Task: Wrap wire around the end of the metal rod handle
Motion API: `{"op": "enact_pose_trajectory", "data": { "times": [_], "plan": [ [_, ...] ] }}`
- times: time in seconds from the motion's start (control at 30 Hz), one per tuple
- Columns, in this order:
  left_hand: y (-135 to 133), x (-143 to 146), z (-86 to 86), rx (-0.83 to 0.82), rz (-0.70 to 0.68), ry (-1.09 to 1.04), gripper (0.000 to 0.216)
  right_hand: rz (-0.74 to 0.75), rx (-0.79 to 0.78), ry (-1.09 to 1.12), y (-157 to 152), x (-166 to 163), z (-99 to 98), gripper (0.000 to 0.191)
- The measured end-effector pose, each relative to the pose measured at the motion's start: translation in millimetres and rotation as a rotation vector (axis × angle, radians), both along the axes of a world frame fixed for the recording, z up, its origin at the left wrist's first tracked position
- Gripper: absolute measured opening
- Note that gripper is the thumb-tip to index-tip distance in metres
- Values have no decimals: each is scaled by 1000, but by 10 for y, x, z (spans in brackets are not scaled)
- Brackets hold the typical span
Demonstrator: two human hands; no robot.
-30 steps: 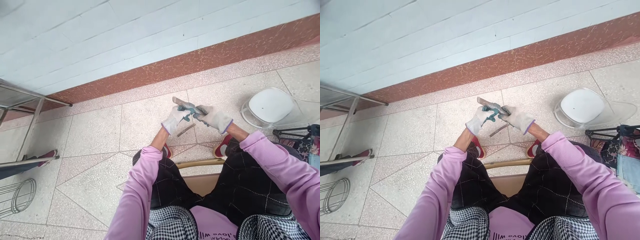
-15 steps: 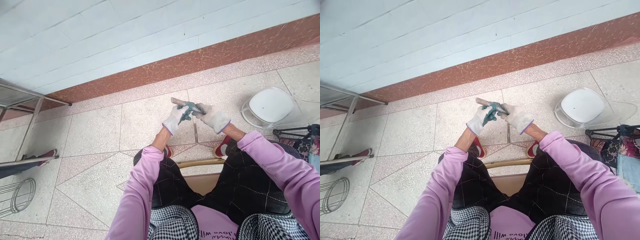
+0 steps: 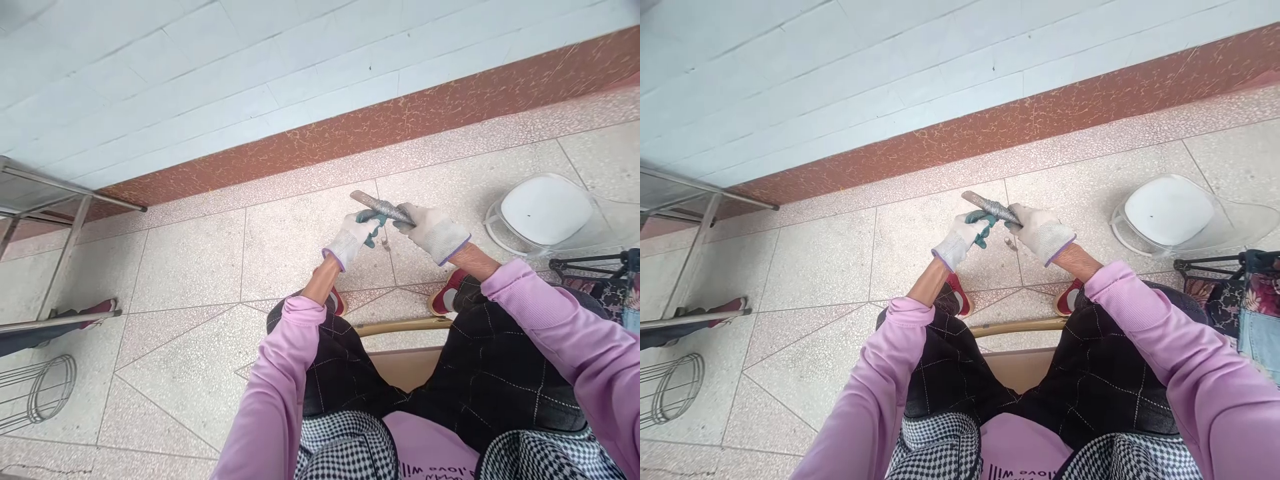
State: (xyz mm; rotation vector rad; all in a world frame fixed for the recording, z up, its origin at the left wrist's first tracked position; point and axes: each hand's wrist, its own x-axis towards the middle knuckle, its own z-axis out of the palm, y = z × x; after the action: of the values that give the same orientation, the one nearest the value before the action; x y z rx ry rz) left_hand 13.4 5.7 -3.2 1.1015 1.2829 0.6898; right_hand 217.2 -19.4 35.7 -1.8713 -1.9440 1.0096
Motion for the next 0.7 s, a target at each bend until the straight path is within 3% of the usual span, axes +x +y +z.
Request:
{"op": "enact_pose_trajectory", "data": {
  "times": [0.13, 0.2, 0.3, 0.4, 0.47, 0.53, 0.6, 0.7],
  "plan": [
    [-22, 46, -84, 8, 53, -9, 25, 148, 97, -420, -47, -81, 36, 33],
    [-12, 58, -95, -3, 89, -41, 26, 145, 97, -381, -74, -95, 30, 34],
    [10, 49, -28, -29, 124, -121, 20, 59, -4, 82, -102, -39, 6, 33],
    [22, 20, 125, -31, 85, -183, 10, 46, -319, 711, -129, 40, 12, 53],
    [21, 14, 220, -29, 36, -211, 6, 26, -442, 899, -140, 53, 37, 58],
    [10, 27, 262, -19, 6, -198, 6, -71, -410, 846, -137, 30, 64, 46],
    [-10, 55, 232, 3, 16, -143, 7, -139, -313, 632, -121, -6, 83, 26],
    [-43, 98, 103, 36, 90, -76, 6, -107, -105, 277, -95, -35, 88, 10]
  ]
}}
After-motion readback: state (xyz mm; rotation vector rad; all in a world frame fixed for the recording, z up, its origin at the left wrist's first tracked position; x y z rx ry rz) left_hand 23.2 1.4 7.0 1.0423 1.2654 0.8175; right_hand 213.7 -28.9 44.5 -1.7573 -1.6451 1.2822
